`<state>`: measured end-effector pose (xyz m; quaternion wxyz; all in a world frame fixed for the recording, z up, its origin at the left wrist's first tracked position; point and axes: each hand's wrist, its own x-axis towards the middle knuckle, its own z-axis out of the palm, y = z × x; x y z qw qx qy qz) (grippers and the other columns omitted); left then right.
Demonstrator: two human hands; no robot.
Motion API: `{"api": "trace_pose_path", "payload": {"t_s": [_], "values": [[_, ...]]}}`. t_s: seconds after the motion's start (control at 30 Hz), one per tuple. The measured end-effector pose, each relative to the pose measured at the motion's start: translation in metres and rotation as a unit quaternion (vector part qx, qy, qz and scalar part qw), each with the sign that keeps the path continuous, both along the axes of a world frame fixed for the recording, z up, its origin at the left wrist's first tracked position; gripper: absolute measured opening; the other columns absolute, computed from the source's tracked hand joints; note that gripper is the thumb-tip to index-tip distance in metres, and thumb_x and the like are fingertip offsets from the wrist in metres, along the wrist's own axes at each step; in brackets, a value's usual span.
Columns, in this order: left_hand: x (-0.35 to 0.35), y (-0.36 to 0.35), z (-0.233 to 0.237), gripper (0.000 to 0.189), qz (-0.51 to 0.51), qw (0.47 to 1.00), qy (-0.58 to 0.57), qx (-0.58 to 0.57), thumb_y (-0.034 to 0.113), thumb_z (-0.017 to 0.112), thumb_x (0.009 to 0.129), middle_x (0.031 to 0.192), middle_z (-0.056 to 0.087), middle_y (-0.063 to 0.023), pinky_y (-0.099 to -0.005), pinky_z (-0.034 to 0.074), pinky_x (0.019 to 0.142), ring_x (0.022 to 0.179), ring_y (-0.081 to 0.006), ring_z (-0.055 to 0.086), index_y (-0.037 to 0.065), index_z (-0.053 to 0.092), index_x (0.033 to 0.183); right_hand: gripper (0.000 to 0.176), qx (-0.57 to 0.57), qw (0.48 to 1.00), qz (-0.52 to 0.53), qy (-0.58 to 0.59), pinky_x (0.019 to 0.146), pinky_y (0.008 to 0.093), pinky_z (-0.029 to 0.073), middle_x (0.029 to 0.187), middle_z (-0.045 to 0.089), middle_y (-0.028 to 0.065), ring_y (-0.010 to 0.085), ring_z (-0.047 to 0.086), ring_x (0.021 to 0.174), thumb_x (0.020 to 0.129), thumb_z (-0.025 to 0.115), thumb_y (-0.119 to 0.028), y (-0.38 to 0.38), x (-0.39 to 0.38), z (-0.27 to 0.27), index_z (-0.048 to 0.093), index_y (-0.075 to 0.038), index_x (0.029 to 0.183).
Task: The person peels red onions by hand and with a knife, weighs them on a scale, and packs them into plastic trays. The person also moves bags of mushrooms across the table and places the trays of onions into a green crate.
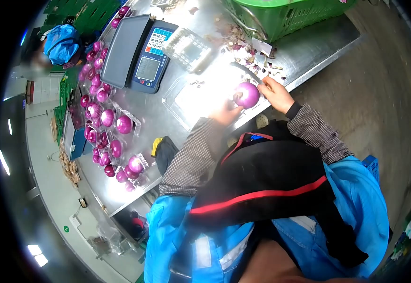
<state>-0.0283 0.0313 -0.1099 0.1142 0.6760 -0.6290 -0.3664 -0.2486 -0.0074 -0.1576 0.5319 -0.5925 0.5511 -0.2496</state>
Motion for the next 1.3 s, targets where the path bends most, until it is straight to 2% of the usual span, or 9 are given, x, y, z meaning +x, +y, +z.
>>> {"api": "trace_pose_path", "payload": {"t_s": [0.27, 0.47, 0.63, 0.7, 0.77, 0.9, 0.97, 1.03, 1.3], "values": [[-0.021, 0.014, -0.014, 0.074, 0.193, 0.921, 0.331, 0.076, 0.018, 0.083, 0.072, 0.116, 0.062, -0.0171, -0.0335, 0.051, 0.088, 0.104, -0.0212, 0.062, -0.001, 0.047, 0.133, 0.050, 0.054, 0.998, 0.001, 0.020, 0.064, 0.0319, 0.049, 0.083, 0.066, 0.0128, 0.0202, 0.063, 0.068, 0.091, 0.062, -0.041, -0.012, 0.008, -0.001, 0.059, -0.001, 0.120], [-0.033, 0.000, 0.011, 0.074, 0.186, 0.905, 0.376, 0.076, 0.018, 0.082, 0.073, 0.117, 0.062, -0.0145, -0.0331, 0.051, 0.089, 0.103, -0.0204, 0.062, 0.000, 0.047, 0.135, 0.046, 0.200, 0.969, 0.027, -0.146, 0.039, 0.0195, 0.036, 0.081, 0.066, 0.0069, 0.0068, 0.053, 0.050, 0.093, 0.061, -0.039, -0.016, 0.018, 0.030, 0.058, -0.004, 0.123], [-0.019, 0.004, 0.050, 0.077, 0.182, 0.903, 0.386, 0.042, 0.015, 0.080, 0.075, 0.118, 0.057, -0.0107, -0.0348, 0.047, 0.097, 0.106, -0.0213, 0.058, 0.003, 0.040, 0.139, 0.053, 0.283, 0.921, -0.003, -0.269, 0.039, 0.0195, 0.035, 0.071, 0.059, 0.0041, 0.0053, 0.047, 0.048, 0.097, 0.054, -0.046, -0.006, 0.011, 0.074, 0.047, -0.006, 0.131], [-0.018, 0.009, 0.058, 0.077, 0.167, 0.845, 0.508, -0.013, 0.013, 0.078, 0.076, 0.119, 0.054, -0.0098, -0.0349, 0.046, 0.098, 0.109, -0.0206, 0.056, 0.004, 0.036, 0.141, 0.052, 0.275, 0.910, -0.027, -0.309, 0.040, 0.0195, 0.035, 0.067, 0.057, 0.0035, 0.0045, 0.045, 0.047, 0.098, 0.051, -0.047, 0.009, 0.026, 0.106, 0.047, -0.006, 0.130], [-0.016, 0.011, 0.049, 0.078, 0.169, 0.806, 0.567, -0.023, 0.020, 0.079, 0.078, 0.125, 0.052, -0.0106, -0.0384, 0.043, 0.102, 0.116, -0.0225, 0.052, 0.005, 0.034, 0.140, 0.039, 0.238, 0.918, 0.009, -0.316, 0.039, 0.0209, 0.035, 0.063, 0.051, 0.0030, 0.0068, 0.044, 0.045, 0.100, 0.049, -0.044, 0.014, 0.035, 0.111, 0.047, -0.007, 0.110], [-0.006, 0.012, 0.052, 0.085, 0.177, 0.691, 0.701, 0.006, 0.040, 0.079, 0.078, 0.137, 0.047, -0.0139, -0.0490, 0.036, 0.109, 0.127, -0.0295, 0.047, 0.008, 0.033, 0.143, 0.037, 0.161, 0.959, 0.013, -0.234, 0.049, 0.0203, 0.039, 0.072, 0.052, -0.0004, 0.0062, 0.045, 0.054, 0.103, 0.044, -0.035, 0.012, 0.023, 0.117, 0.056, -0.007, 0.122], [0.008, 0.017, 0.049, 0.088, 0.190, 0.649, 0.735, 0.047, 0.046, 0.077, 0.079, 0.141, 0.045, -0.0155, -0.0514, 0.033, 0.111, 0.131, -0.0313, 0.044, 0.008, 0.032, 0.145, 0.029, -0.031, 0.985, 0.039, -0.164, 0.056, 0.0234, 0.041, 0.076, 0.051, -0.0024, 0.0081, 0.045, 0.061, 0.100, 0.046, -0.022, 0.011, 0.015, 0.123, 0.064, -0.005, 0.116], [0.011, 0.023, 0.061, 0.091, 0.182, 0.674, 0.715, 0.041, 0.053, 0.072, 0.080, 0.145, 0.042, -0.0163, -0.0512, 0.032, 0.112, 0.134, -0.0325, 0.041, 0.005, 0.031, 0.145, 0.024, -0.270, 0.959, 0.062, -0.063, 0.059, 0.0281, 0.045, 0.076, 0.054, 0.0020, 0.0151, 0.051, 0.063, 0.093, 0.052, -0.011, 0.008, 0.010, 0.124, 0.065, -0.004, 0.113], [0.022, 0.039, 0.083, 0.078, 0.141, 0.708, 0.690, 0.049, 0.049, 0.067, 0.084, 0.133, 0.052, -0.0176, -0.0474, 0.042, 0.104, 0.123, -0.0313, 0.052, 0.001, 0.038, 0.139, 0.035, -0.447, 0.868, 0.170, 0.135, 0.065, 0.0364, 0.052, 0.078, 0.064, 0.0096, 0.0270, 0.064, 0.072, 0.076, 0.065, -0.006, 0.019, 0.018, 0.164, 0.064, -0.006, 0.111]]}}
